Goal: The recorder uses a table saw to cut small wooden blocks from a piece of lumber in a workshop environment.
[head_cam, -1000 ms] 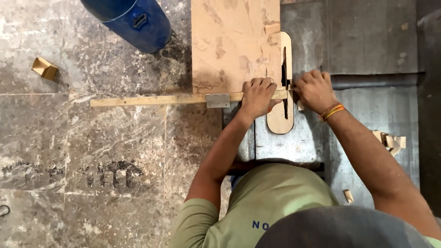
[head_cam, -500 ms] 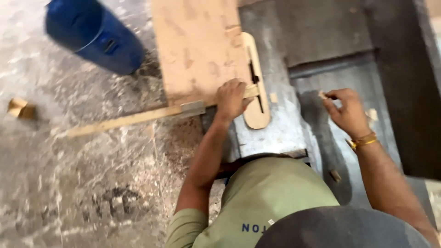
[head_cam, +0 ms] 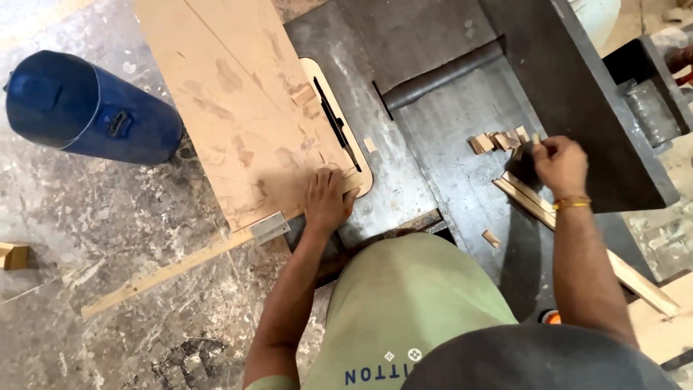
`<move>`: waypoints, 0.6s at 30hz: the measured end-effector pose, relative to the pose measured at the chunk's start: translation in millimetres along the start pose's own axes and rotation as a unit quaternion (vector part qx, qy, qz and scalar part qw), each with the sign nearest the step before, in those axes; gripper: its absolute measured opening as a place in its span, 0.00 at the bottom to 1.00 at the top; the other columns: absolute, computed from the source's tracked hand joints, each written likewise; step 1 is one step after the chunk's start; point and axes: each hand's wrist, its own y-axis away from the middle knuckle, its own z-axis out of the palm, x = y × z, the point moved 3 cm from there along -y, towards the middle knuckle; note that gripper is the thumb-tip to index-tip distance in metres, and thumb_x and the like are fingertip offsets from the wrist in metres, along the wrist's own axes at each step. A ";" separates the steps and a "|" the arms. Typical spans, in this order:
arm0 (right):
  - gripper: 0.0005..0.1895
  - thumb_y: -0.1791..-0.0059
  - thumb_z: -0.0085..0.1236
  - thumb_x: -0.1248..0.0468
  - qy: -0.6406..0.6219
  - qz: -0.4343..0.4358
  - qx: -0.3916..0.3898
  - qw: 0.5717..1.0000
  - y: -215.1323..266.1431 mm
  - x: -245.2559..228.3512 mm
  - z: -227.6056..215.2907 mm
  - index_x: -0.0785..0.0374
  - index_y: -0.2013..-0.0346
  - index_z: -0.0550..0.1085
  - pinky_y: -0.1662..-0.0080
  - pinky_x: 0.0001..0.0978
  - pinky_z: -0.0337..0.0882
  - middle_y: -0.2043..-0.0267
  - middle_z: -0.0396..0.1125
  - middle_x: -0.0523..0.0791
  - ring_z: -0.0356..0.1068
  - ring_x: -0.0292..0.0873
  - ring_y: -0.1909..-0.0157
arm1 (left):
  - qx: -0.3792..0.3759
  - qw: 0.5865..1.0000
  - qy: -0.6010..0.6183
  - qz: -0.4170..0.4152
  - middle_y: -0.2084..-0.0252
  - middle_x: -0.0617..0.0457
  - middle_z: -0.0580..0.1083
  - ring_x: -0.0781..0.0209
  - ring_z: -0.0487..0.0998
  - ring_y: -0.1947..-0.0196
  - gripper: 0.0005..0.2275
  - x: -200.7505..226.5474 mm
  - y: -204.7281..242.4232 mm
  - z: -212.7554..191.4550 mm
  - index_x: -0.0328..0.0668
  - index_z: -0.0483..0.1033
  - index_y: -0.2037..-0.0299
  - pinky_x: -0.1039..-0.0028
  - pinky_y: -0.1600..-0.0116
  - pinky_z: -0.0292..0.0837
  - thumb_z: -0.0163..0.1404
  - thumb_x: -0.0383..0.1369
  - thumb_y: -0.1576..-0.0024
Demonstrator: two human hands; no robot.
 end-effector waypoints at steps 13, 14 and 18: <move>0.10 0.44 0.64 0.66 -0.201 -0.022 0.052 0.978 18.0 -41.2 -42.1 0.71 0.54 0.77 0.58 0.29 0.71 0.65 0.72 0.47 0.70 0.37 0.64 | 0.050 0.997 -0.052 0.024 0.51 0.45 0.71 0.44 0.71 0.50 0.21 15.1 14.8 -7.0 0.38 0.74 0.46 0.55 0.50 0.65 0.59 0.41 0.47; 0.10 0.44 0.63 0.66 -0.245 -0.021 0.049 0.968 21.7 -46.6 -41.2 0.72 0.54 0.76 0.57 0.26 0.70 0.64 0.71 0.44 0.69 0.34 0.63 | 0.047 0.997 -0.056 0.024 0.51 0.45 0.71 0.45 0.71 0.50 0.21 14.5 17.4 -8.0 0.39 0.74 0.46 0.55 0.50 0.65 0.59 0.40 0.47; 0.10 0.41 0.61 0.67 -0.361 -0.018 0.013 0.932 40.3 -60.0 -29.0 0.73 0.50 0.75 0.54 0.23 0.69 0.59 0.70 0.40 0.66 0.30 0.58 | 0.035 0.997 -0.064 0.012 0.52 0.47 0.71 0.46 0.71 0.50 0.21 8.4 19.5 -2.5 0.42 0.75 0.45 0.54 0.50 0.64 0.59 0.39 0.48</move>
